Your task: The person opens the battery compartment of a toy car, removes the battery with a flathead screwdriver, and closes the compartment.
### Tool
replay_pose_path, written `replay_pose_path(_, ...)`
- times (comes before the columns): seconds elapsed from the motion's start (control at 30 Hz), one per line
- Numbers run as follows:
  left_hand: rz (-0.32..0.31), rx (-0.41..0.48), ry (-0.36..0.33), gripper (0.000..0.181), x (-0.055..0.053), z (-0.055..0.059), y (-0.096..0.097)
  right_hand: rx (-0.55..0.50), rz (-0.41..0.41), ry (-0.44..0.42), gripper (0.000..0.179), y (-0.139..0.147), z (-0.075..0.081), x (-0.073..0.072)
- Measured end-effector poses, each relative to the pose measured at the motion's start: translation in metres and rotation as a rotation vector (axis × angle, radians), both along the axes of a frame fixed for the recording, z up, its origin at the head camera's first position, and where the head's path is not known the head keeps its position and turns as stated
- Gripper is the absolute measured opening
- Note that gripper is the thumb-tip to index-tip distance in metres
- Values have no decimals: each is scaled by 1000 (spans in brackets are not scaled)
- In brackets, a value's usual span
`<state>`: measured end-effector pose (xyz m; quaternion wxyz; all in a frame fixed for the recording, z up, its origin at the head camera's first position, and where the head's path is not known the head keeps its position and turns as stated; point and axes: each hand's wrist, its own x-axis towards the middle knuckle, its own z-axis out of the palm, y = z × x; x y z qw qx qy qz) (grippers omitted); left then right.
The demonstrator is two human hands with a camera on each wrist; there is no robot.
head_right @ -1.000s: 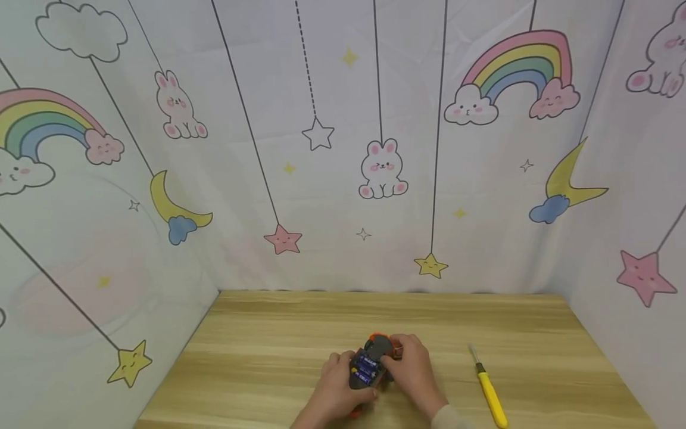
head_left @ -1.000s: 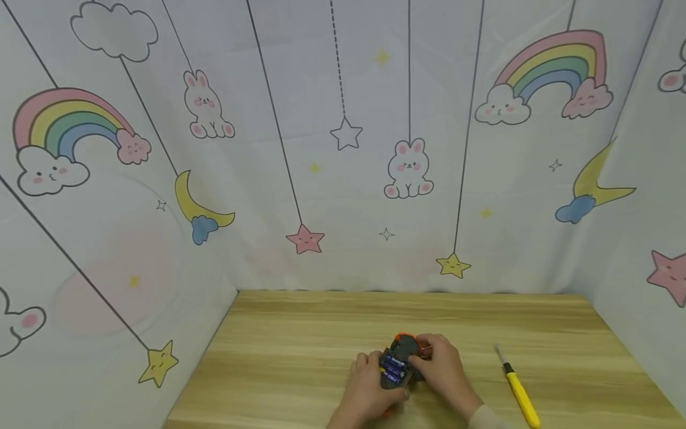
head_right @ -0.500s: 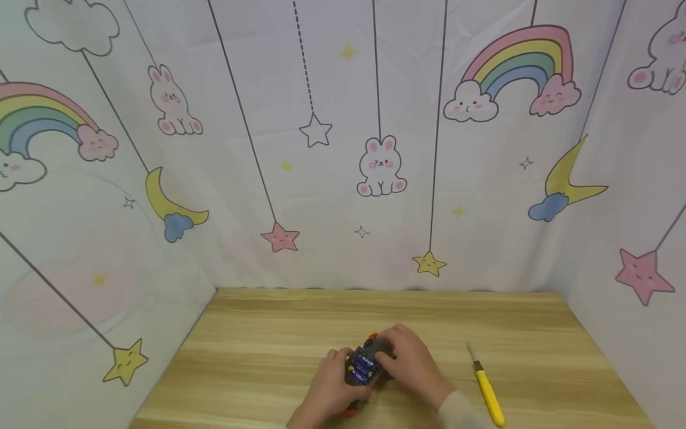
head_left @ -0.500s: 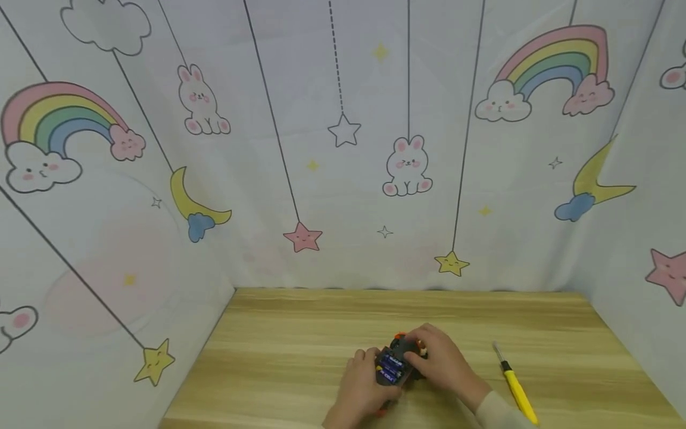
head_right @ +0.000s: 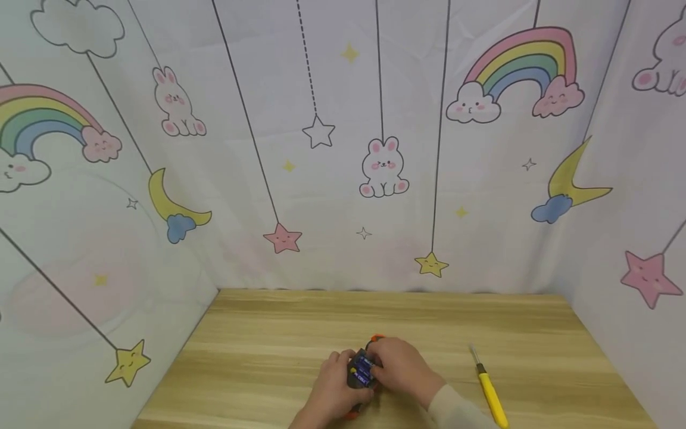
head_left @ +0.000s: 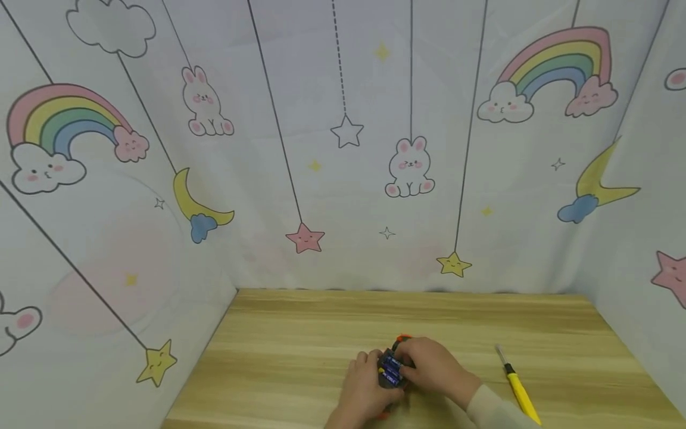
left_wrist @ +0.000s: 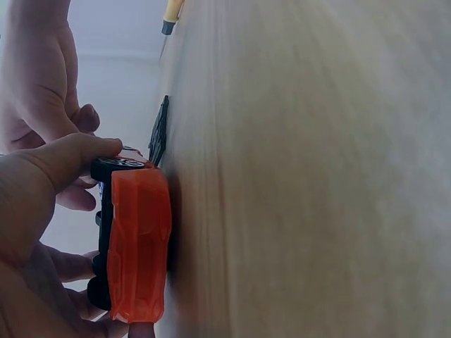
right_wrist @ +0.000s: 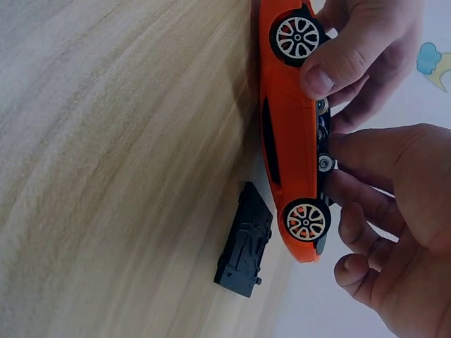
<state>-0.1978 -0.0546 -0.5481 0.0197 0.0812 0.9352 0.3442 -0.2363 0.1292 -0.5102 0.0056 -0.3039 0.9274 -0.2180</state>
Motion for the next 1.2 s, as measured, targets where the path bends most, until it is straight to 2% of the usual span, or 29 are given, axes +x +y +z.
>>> replay_pose_path(0.23, 3, 7, -3, 86, 0, 1, 1, 18, -19, -22, 10, -5, 3, 0)
replay_pose_path(0.63, -5, -2, 3, 85, 0, 1, 0, 26, -59, 9, 11, -10, 1, 1)
replay_pose_path(0.83, -5, -11, 17, 85, 0, 1, 1, 19, -80, -18, 11, -11, 4, 1)
replay_pose_path(1.0, -2, -7, 11, 85, 1, 2, 2, 64, -123, -55, 12, -12, 8, 2)
replay_pose_path(1.13, 7, -7, -6, 86, 1, 3, 2, 101, -145, -51, 3, -11, 11, 3)
replay_pose_path(1.2, 11, 1, -9, 86, 1, 3, 2, 105, -152, -42, 7, -10, 12, 5)
